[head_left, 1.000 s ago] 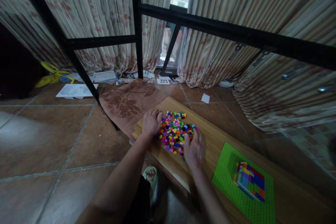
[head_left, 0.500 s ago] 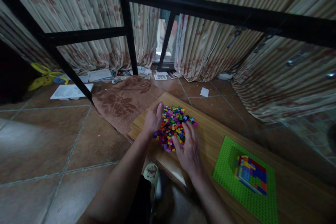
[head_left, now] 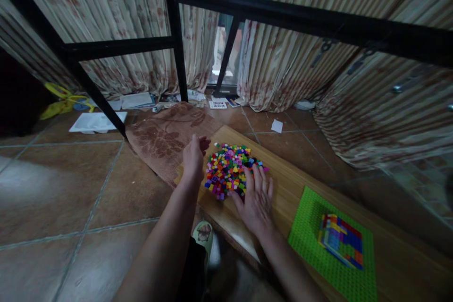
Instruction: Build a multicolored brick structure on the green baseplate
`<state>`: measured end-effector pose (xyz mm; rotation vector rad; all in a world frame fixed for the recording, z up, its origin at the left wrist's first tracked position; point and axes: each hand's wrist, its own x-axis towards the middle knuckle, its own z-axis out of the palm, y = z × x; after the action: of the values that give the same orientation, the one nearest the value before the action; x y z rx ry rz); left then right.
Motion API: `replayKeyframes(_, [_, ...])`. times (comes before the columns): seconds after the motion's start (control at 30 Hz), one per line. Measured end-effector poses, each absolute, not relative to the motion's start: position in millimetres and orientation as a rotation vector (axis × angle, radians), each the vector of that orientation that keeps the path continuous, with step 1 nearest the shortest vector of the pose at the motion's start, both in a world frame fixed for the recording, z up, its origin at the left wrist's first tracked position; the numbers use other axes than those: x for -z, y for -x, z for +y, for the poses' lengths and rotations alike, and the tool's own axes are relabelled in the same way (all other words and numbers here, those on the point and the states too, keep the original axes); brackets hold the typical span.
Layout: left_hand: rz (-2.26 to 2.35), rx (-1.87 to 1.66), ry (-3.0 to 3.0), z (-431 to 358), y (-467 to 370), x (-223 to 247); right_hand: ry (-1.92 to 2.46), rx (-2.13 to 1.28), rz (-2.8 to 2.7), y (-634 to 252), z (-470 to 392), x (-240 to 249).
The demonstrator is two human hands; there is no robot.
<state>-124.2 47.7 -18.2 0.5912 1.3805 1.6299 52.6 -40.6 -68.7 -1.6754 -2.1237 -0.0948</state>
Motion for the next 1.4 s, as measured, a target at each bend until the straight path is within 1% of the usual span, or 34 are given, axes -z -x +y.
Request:
replayKeyframes(0.1, [1.323,-1.632,-0.526,45.6,123.8,10.1,1.636,0.080,-2.132,-36.8,-51.6,61.7])
replayKeyframes(0.23, [1.271,-1.683,-0.453,44.6,125.8,4.2,1.494,-0.037,-2.327,-1.7,-61.5,59.6])
replayKeyframes(0.4, [1.194,-1.714,-0.376,43.6,130.1,1.6,1.534,-0.079,-2.368,22.7,-44.0,62.7])
replayKeyframes(0.53, [1.149,-1.729,-0.349,43.5,131.3,-0.8,1.545,-0.001,-2.323,20.4,-27.0,61.2])
replayKeyframes(0.83, [1.146,-1.708,-0.384,44.3,131.8,-1.1,1.736,0.114,-1.997,-16.2,-18.2,57.7])
replayKeyframes(1.07, [1.115,-1.712,-0.389,41.5,130.3,-5.6,1.593,-0.039,-2.216,5.1,-20.3,53.3])
replayKeyframes(1.4, [1.090,-1.657,-0.444,40.8,131.3,-6.5,1.717,-0.154,-2.180,28.2,-16.0,50.4])
